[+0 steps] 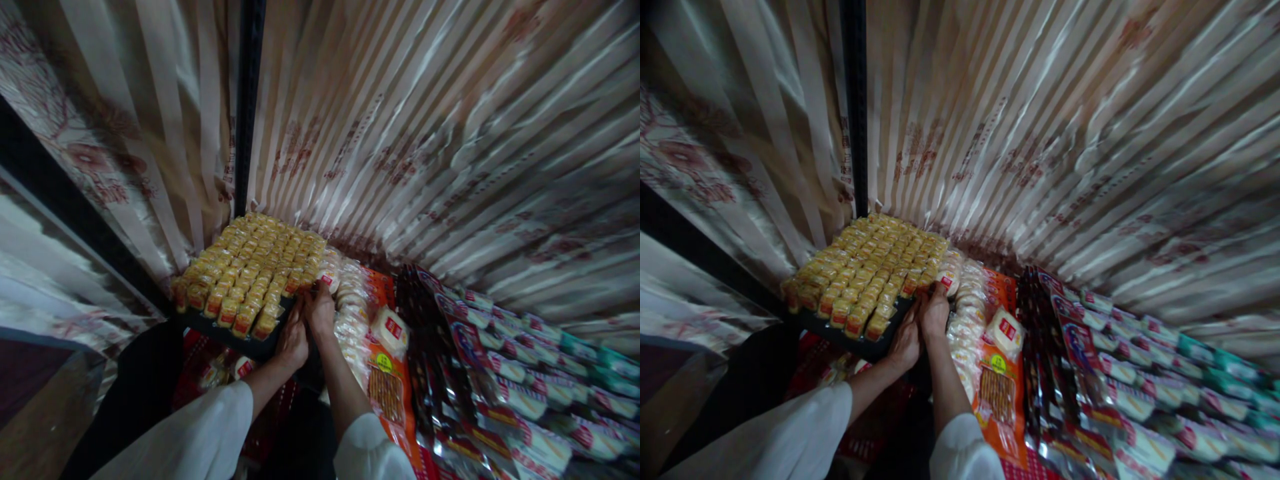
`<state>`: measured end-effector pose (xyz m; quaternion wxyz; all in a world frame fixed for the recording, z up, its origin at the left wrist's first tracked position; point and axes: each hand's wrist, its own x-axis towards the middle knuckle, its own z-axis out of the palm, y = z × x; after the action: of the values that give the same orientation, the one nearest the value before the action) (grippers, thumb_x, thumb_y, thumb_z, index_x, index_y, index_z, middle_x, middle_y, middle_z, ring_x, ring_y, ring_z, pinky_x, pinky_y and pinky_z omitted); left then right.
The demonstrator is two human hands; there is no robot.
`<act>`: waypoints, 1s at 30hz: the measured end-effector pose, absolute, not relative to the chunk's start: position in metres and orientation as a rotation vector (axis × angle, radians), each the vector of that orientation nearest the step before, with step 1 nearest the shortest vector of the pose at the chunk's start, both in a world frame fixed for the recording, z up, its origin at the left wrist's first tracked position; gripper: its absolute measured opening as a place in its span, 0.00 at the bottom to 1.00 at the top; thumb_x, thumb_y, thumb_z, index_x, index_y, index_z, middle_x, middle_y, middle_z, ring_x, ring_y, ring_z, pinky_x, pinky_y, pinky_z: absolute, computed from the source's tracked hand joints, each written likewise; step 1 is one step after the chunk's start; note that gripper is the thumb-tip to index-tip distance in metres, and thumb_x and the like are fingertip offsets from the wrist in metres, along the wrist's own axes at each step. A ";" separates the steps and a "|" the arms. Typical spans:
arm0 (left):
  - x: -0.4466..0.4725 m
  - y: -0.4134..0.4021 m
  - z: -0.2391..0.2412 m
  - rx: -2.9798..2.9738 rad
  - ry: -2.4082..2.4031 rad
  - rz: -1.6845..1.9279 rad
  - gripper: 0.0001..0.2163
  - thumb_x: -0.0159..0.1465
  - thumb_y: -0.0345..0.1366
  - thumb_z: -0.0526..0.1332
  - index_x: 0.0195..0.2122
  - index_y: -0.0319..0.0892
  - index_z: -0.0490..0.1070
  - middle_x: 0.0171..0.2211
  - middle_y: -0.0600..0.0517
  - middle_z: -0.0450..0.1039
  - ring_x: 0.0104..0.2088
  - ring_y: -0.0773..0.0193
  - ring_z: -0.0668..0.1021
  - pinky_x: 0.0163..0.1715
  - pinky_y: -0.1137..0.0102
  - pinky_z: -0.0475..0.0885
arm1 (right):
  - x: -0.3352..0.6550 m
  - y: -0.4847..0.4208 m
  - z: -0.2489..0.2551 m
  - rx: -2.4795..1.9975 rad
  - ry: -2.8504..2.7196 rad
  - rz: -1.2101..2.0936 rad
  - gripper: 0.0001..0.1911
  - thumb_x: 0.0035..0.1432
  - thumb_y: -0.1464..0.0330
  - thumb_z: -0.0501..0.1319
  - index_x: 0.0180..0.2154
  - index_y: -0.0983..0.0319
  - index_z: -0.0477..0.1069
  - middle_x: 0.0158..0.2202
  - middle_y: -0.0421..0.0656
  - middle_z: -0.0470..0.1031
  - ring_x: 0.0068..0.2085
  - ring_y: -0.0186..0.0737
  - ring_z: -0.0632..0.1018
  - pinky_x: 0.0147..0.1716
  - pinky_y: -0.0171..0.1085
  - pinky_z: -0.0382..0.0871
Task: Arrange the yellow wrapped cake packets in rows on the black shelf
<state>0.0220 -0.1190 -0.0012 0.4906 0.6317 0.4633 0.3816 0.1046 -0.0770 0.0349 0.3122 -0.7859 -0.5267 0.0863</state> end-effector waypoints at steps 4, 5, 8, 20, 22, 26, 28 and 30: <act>0.022 -0.119 -0.003 1.492 1.120 0.955 0.25 0.64 0.34 0.46 0.63 0.39 0.51 0.64 0.49 0.48 0.64 0.64 0.54 0.64 0.66 0.48 | 0.104 -0.076 0.030 -2.023 -1.359 0.230 0.21 0.52 0.68 0.54 0.48 0.67 0.65 0.43 0.53 0.74 0.41 0.44 0.75 0.42 0.39 0.67; 0.023 -0.119 -0.004 1.467 1.121 0.962 0.25 0.64 0.34 0.46 0.63 0.39 0.51 0.64 0.49 0.49 0.64 0.64 0.54 0.64 0.67 0.48 | 0.103 -0.076 0.028 -2.010 -1.380 0.218 0.19 0.53 0.67 0.53 0.47 0.67 0.66 0.42 0.53 0.74 0.42 0.44 0.75 0.42 0.39 0.67; 0.024 -0.118 -0.008 1.399 1.119 0.967 0.24 0.64 0.35 0.48 0.63 0.42 0.52 0.64 0.51 0.50 0.63 0.65 0.56 0.63 0.69 0.49 | 0.100 -0.075 0.027 -1.994 -1.457 0.189 0.15 0.55 0.68 0.49 0.40 0.65 0.69 0.38 0.52 0.74 0.38 0.43 0.74 0.39 0.37 0.66; 0.022 -0.118 0.004 1.355 1.152 0.912 0.24 0.63 0.35 0.50 0.61 0.43 0.56 0.63 0.50 0.53 0.63 0.64 0.57 0.63 0.70 0.49 | 0.097 -0.074 0.024 -1.980 -1.383 0.211 0.11 0.52 0.67 0.51 0.33 0.63 0.69 0.32 0.47 0.73 0.32 0.40 0.71 0.34 0.36 0.65; 0.021 -0.117 0.008 1.386 1.160 0.901 0.24 0.62 0.35 0.51 0.61 0.42 0.56 0.63 0.50 0.53 0.63 0.63 0.56 0.63 0.70 0.49 | 0.098 -0.073 0.025 -1.996 -1.406 0.221 0.11 0.51 0.67 0.51 0.32 0.63 0.69 0.32 0.47 0.74 0.33 0.41 0.72 0.36 0.36 0.65; 0.022 -0.118 0.004 1.385 1.149 0.928 0.23 0.65 0.35 0.47 0.62 0.41 0.53 0.64 0.49 0.50 0.63 0.65 0.55 0.63 0.69 0.49 | 0.100 -0.075 0.027 -1.999 -1.326 0.355 0.15 0.52 0.66 0.52 0.40 0.64 0.70 0.36 0.48 0.75 0.37 0.42 0.74 0.40 0.37 0.67; 0.023 -0.118 -0.002 1.384 1.122 0.963 0.24 0.64 0.35 0.48 0.62 0.41 0.52 0.64 0.49 0.49 0.64 0.64 0.55 0.64 0.68 0.49 | 0.100 -0.078 0.026 -1.976 -1.273 0.400 0.18 0.51 0.66 0.53 0.43 0.65 0.69 0.38 0.48 0.75 0.38 0.42 0.75 0.41 0.38 0.67; 0.025 -0.118 -0.006 1.384 1.122 0.995 0.24 0.63 0.33 0.50 0.62 0.42 0.53 0.64 0.49 0.52 0.63 0.63 0.56 0.63 0.67 0.51 | 0.100 -0.080 0.026 -1.941 -1.241 0.419 0.20 0.51 0.65 0.54 0.46 0.65 0.68 0.40 0.48 0.75 0.40 0.42 0.75 0.43 0.38 0.68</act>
<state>0.0245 -0.1180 -0.0056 0.5229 0.5781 0.4687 0.4156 0.0998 -0.0802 0.0262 0.3894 -0.7635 -0.4881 0.1649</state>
